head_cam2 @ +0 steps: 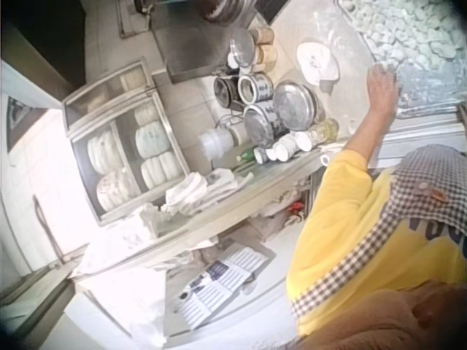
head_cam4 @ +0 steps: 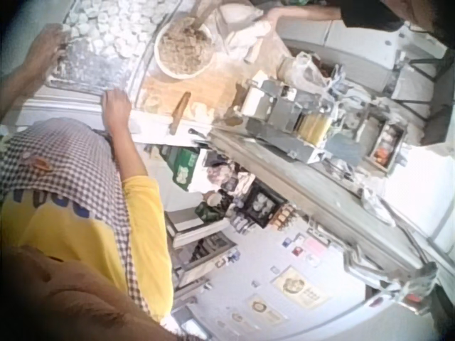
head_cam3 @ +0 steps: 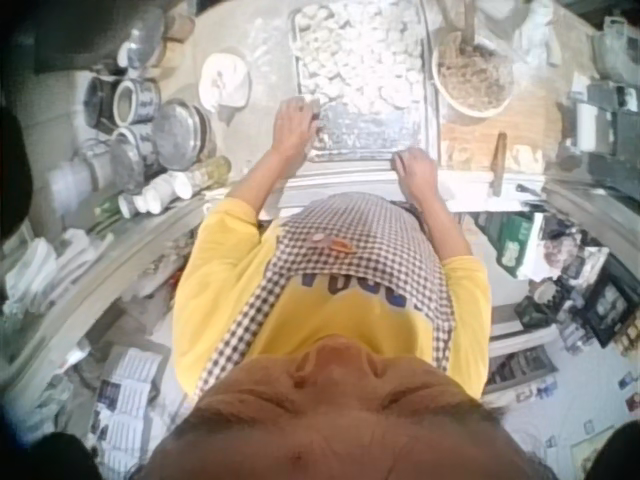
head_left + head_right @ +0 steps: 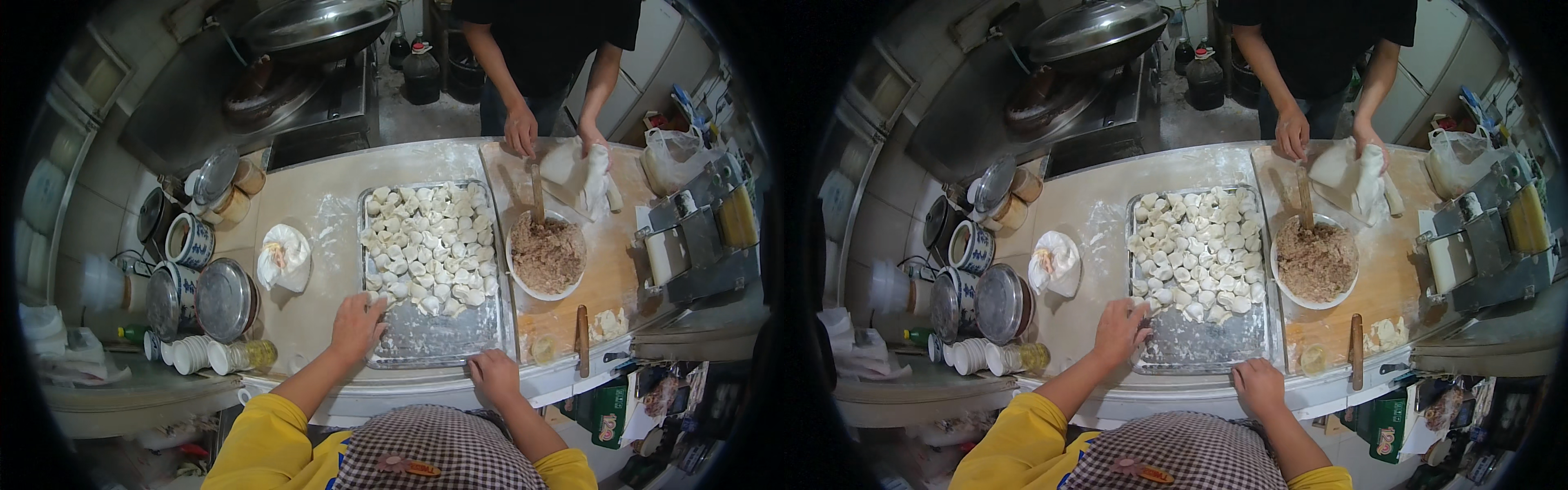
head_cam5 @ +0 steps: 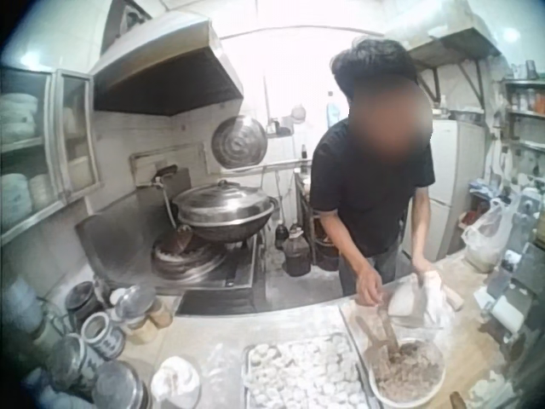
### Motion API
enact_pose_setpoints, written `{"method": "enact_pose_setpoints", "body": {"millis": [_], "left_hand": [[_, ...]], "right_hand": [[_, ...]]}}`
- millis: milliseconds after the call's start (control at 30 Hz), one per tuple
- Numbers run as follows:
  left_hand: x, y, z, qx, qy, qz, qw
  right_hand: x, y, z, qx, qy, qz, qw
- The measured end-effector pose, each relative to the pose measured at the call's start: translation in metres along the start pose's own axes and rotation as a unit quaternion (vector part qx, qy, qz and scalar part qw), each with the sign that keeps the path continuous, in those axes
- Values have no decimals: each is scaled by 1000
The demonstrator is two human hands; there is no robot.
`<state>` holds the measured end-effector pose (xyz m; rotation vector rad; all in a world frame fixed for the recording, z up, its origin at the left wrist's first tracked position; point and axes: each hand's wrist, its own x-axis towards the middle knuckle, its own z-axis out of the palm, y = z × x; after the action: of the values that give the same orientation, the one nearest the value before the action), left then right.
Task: The person fills small dough circles with meat filling and folds them into dumplings, placing them on a metal tray. A coworker rolls dough and assists with filling nearby.
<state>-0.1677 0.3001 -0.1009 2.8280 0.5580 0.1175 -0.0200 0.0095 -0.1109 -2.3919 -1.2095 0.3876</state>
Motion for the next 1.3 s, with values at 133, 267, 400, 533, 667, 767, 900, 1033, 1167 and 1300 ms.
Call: {"method": "enact_pose_setpoints", "body": {"millis": [133,267,400,533,667,767,900,1033,1167,1300], "left_hand": [[26,-8,12,26,28,15,999],[38,0,25,65,-24,39,997],[25,-7,43,8,-17,32,999],[16,-12,46,-26,-5,60,998],[14,-4,42,-35,-4,43,998],[25,9,36,-40,-49,-17,998],[39,9,30,-66,-171,-72,980],[59,-23,21,-292,-50,-167,940],[133,-73,-14,-267,75,-205,939],[179,-124,15,-232,-48,-262,936]], "right_hand": [[1,-3,9,3,34,41,999],[2,-6,8,-14,19,70,997],[2,-8,8,-17,29,75,997],[1,-6,10,6,65,55,996],[0,-4,12,-3,86,34,996],[1,-6,10,-11,76,35,996],[1,-6,10,-15,74,40,996],[0,-3,15,-3,86,37,996],[2,-5,11,-5,90,25,996],[5,-6,11,-10,73,32,997]]}}
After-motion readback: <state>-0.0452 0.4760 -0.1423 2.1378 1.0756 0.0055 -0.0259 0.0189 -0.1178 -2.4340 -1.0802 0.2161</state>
